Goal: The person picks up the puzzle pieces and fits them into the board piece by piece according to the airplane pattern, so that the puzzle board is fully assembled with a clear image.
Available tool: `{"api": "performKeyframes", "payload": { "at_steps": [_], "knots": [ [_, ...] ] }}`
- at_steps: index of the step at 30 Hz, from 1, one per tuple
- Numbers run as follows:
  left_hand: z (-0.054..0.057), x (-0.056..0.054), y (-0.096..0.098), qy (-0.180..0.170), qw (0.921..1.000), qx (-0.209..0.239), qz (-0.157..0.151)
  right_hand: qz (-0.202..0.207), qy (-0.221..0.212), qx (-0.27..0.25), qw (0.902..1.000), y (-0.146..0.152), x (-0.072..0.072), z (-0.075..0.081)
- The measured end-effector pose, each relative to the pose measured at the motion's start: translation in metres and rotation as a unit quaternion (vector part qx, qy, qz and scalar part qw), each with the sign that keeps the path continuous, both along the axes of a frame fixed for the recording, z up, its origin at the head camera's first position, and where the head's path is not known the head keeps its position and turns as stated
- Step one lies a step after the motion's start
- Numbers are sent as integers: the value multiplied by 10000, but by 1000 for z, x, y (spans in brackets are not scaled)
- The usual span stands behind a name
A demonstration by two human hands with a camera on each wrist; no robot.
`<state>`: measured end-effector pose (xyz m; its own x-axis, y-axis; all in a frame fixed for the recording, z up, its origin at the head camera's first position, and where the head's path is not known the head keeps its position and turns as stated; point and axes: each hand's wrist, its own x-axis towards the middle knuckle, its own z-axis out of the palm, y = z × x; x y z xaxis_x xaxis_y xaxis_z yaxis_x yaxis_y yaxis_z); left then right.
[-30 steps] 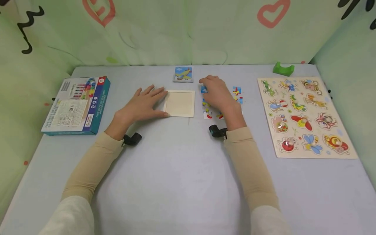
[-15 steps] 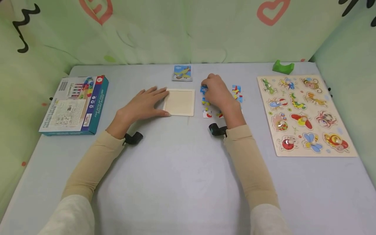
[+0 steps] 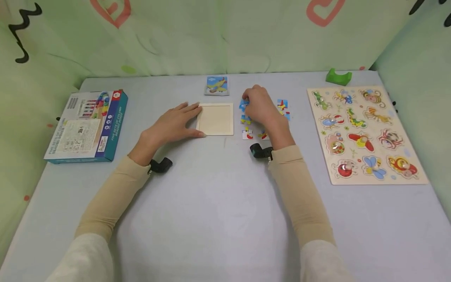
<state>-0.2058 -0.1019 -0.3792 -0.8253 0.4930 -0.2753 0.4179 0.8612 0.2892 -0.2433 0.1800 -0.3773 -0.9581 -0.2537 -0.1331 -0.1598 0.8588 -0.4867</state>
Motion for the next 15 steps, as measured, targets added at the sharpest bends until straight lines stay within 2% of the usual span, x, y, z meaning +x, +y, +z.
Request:
{"api": "performKeyframes", "payload": {
  "at_steps": [4, 8, 15],
  "knots": [
    [3, -3, -3, -332, 9994, 111, 7, -139, -91, -73, 9998, 0, 1, 2],
    [4, -8, -8, -634, 9972, 401, -3, -101, -72, -122, 9998, 1, 0, 3],
    [3, -9, -11, -761, 9950, 642, -46, 70, -97, -109, 9999, 3, -1, 1]
  ]
}}
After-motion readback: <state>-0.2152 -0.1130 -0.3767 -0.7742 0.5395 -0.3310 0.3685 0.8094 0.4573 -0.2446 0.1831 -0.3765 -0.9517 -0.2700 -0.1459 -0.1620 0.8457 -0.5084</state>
